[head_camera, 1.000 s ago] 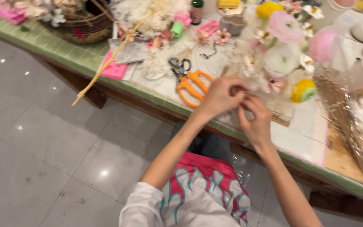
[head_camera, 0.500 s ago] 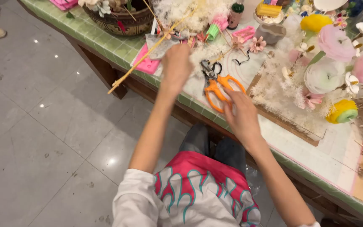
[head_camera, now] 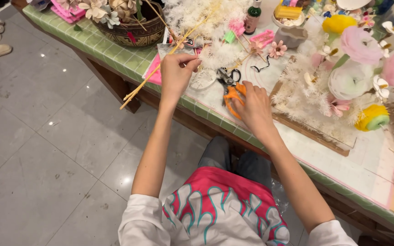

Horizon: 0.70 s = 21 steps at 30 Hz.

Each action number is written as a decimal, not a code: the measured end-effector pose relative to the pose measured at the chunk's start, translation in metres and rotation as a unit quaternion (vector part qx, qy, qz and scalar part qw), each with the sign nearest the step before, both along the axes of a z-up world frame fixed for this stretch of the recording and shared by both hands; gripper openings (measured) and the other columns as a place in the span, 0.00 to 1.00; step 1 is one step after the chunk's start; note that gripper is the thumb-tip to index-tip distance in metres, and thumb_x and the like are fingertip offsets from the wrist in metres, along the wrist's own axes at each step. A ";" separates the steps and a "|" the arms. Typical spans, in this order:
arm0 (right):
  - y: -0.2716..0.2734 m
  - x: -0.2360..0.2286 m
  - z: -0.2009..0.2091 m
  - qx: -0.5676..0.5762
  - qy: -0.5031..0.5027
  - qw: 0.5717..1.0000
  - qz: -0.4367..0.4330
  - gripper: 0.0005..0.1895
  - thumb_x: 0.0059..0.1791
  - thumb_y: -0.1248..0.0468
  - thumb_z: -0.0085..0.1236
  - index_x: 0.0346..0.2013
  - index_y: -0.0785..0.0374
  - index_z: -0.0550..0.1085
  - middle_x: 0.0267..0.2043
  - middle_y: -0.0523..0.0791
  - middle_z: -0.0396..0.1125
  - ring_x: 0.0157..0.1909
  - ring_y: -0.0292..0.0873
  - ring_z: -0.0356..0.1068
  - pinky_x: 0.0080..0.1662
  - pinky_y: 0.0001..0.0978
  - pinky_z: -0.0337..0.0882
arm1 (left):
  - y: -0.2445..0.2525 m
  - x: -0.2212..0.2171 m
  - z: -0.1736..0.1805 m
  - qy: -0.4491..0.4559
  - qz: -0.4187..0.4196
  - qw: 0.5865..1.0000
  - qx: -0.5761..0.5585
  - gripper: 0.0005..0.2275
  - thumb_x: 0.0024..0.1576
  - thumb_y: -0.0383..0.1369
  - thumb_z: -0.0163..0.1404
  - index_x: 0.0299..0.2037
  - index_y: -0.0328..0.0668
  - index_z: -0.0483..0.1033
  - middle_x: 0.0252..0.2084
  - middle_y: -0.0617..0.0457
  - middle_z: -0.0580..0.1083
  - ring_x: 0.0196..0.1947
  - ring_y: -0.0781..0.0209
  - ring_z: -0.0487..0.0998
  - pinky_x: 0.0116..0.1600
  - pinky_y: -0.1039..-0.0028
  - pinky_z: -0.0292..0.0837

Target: Creating a decorative floral arrangement with artificial flowers and foam in a wooden box.

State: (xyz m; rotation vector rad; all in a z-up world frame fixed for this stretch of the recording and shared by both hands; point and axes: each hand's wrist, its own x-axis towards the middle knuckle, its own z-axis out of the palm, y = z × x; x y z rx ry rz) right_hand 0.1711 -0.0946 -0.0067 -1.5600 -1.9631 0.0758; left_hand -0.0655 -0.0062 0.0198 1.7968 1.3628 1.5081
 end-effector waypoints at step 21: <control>0.007 0.001 -0.015 0.107 0.068 0.992 0.005 0.21 0.47 0.60 0.66 0.52 0.65 0.75 0.49 0.52 0.72 0.52 0.53 0.69 0.51 0.44 0.71 | -0.042 0.055 -0.032 -0.296 -0.104 0.946 -0.086 0.04 0.59 0.26 0.59 0.38 0.32 0.84 0.28 0.55 0.79 0.23 0.76 0.71 0.28 0.83 0.62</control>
